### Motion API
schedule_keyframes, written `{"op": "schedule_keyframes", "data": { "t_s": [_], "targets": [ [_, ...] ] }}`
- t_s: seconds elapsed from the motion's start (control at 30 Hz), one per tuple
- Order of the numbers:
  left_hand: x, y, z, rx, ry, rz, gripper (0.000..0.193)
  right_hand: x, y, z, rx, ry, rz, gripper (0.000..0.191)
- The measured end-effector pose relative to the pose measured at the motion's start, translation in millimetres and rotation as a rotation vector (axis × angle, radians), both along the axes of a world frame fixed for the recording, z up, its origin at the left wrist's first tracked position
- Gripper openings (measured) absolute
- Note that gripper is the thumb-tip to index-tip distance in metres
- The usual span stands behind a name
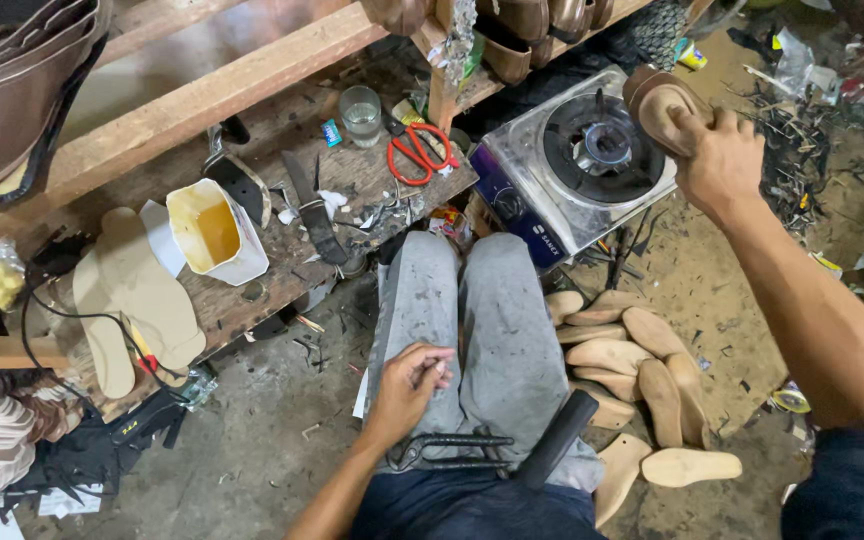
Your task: The person sits on the floor and uses a curved metal tool to scrape and shape the edges of a shoe sole. They then use scissors to trim excess material from the sole. Finally, they fit the shoe upper onto the prepared sole and press the edges together.
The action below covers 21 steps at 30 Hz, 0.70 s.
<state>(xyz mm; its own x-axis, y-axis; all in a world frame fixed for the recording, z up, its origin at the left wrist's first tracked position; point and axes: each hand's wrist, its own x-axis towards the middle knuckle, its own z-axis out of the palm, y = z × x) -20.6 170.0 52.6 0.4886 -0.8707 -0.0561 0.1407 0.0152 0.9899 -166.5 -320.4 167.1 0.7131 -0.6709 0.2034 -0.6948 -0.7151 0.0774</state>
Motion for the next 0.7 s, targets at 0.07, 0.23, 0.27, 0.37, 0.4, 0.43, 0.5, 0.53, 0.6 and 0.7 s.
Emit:
{"op": "schedule_keyframes", "data": {
  "t_s": [0.07,0.23,0.27,0.37,0.4,0.43,0.5,0.53,0.6,0.7],
  "targets": [
    [-1,-2,-8,-0.043,-0.066,0.014,0.019,11,-10,4,-0.371,0.266,0.175,0.054],
    [-4,3,-16,-0.063,-0.031,0.059,0.019,28,-12,14,-0.767,0.760,0.330,0.042],
    [-3,4,-16,-0.078,-0.039,0.066,0.018,33,-11,15,-0.777,0.812,0.320,0.040],
    [-1,5,-16,-0.047,-0.015,0.080,0.019,51,-11,26,-0.593,0.791,0.188,0.035],
    [-1,5,-15,-0.060,-0.007,0.086,0.019,58,-13,30,-0.500,0.747,0.126,0.038],
    [-1,6,-15,-0.073,-0.001,0.094,0.018,63,-17,37,-0.294,0.656,0.025,0.041],
    [-1,7,-15,-0.076,0.008,0.107,0.018,64,-31,55,0.123,0.468,-0.176,0.057],
    [-1,8,-14,-0.071,0.007,0.113,0.019,60,-39,61,0.295,0.366,-0.231,0.047],
    [0,9,-14,-0.063,-0.006,0.130,0.019,46,-56,75,0.631,0.150,-0.332,0.035],
    [1,10,-14,-0.051,-0.035,0.162,0.019,29,-66,66,1.243,-0.423,-0.568,0.043]
  ]
}}
